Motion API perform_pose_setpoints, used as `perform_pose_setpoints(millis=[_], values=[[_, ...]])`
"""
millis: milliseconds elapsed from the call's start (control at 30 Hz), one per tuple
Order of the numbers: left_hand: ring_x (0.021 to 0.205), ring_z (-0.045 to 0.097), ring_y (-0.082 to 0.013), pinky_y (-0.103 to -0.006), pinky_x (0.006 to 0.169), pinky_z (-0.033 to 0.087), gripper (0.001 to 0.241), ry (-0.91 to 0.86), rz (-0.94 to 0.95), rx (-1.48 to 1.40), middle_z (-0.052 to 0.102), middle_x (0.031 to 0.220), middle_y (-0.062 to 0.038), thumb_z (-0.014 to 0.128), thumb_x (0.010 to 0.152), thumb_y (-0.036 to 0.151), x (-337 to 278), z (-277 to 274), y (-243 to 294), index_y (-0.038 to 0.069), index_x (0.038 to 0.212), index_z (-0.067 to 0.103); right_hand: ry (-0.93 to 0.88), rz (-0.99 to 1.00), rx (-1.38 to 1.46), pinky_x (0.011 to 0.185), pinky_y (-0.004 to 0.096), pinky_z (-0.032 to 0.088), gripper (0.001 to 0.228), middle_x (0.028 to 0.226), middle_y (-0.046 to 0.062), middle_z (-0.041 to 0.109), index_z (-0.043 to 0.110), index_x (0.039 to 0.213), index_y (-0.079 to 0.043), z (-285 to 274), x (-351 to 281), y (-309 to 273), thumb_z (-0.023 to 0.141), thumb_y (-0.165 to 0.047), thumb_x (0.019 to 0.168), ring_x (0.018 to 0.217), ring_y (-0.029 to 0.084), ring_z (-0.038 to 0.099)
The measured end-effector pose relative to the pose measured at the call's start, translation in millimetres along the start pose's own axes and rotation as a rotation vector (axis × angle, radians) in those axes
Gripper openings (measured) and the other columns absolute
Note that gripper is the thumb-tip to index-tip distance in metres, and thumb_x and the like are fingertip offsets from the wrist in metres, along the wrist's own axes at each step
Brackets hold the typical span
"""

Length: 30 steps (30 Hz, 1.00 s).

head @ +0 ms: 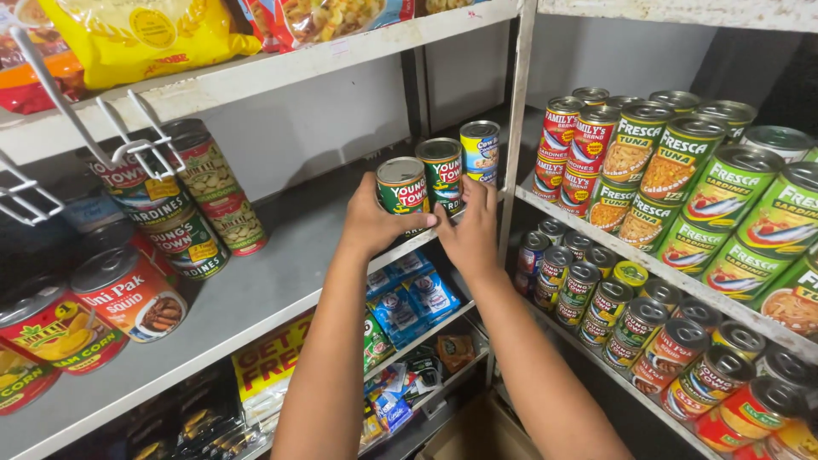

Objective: Organizing and stocking various canned goods and packaged food items on grocery store shelves.

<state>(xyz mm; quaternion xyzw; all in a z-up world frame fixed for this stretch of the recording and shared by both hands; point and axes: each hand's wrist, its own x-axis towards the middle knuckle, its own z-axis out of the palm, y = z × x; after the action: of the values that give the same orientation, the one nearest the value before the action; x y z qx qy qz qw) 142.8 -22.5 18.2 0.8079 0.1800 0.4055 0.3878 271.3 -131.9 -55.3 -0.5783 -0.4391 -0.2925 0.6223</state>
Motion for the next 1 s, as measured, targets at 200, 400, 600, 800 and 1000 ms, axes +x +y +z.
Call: perform_pose_setpoints(millis=[200,400,600,800,1000], values=[[0.102,0.074,-0.0219,-0.0356,0.09,0.058,0.087,0.004,0.028,0.064,0.075,0.11,-0.016,0.103,0.044,0.04,-2,-1,3,0.001,0.107,0.058,-0.046,0.052,0.015,0.092,0.038,0.057,0.059,0.123,0.02,0.051,0.049,0.132,0.005,0,4,5,0.08,-0.008,0.083,0.112,0.032,0.061],[0.101,0.076,-0.0226,-0.0355,0.088,0.059,0.083,0.046,0.064,0.032,0.076,0.109,-0.015,0.103,0.045,0.038,-1,3,-4,0.002,0.107,0.061,-0.078,0.088,-0.045,0.089,0.038,0.057,0.058,0.122,0.019,0.054,0.052,0.131,0.004,-2,6,4,0.081,-0.009,0.083,0.109,0.03,0.064],[0.1,0.076,-0.0259,-0.0377,0.087,0.06,0.082,0.121,-0.046,0.106,0.077,0.108,-0.016,0.103,0.046,0.036,9,6,-13,0.001,0.109,0.062,-0.066,0.081,-0.037,0.088,0.037,0.057,0.056,0.12,0.019,0.056,0.053,0.129,0.004,-2,6,4,0.082,-0.012,0.084,0.107,0.029,0.064],[0.101,0.074,-0.028,-0.039,0.089,0.058,0.09,0.236,-0.074,0.098,0.076,0.109,-0.016,0.104,0.042,0.033,41,17,-48,0.002,0.115,0.061,-0.062,0.067,-0.032,0.088,0.036,0.057,0.056,0.119,0.018,0.056,0.054,0.13,0.004,-6,7,-6,0.08,-0.011,0.083,0.108,0.029,0.063],[0.104,0.074,-0.0253,-0.0364,0.092,0.058,0.089,0.147,-0.182,0.123,0.075,0.113,-0.015,0.105,0.041,0.028,69,20,-51,0.002,0.114,0.062,-0.05,0.079,-0.034,0.086,0.036,0.056,0.056,0.12,0.019,0.056,0.054,0.129,0.004,-7,10,-5,0.081,-0.012,0.083,0.103,0.028,0.064]])
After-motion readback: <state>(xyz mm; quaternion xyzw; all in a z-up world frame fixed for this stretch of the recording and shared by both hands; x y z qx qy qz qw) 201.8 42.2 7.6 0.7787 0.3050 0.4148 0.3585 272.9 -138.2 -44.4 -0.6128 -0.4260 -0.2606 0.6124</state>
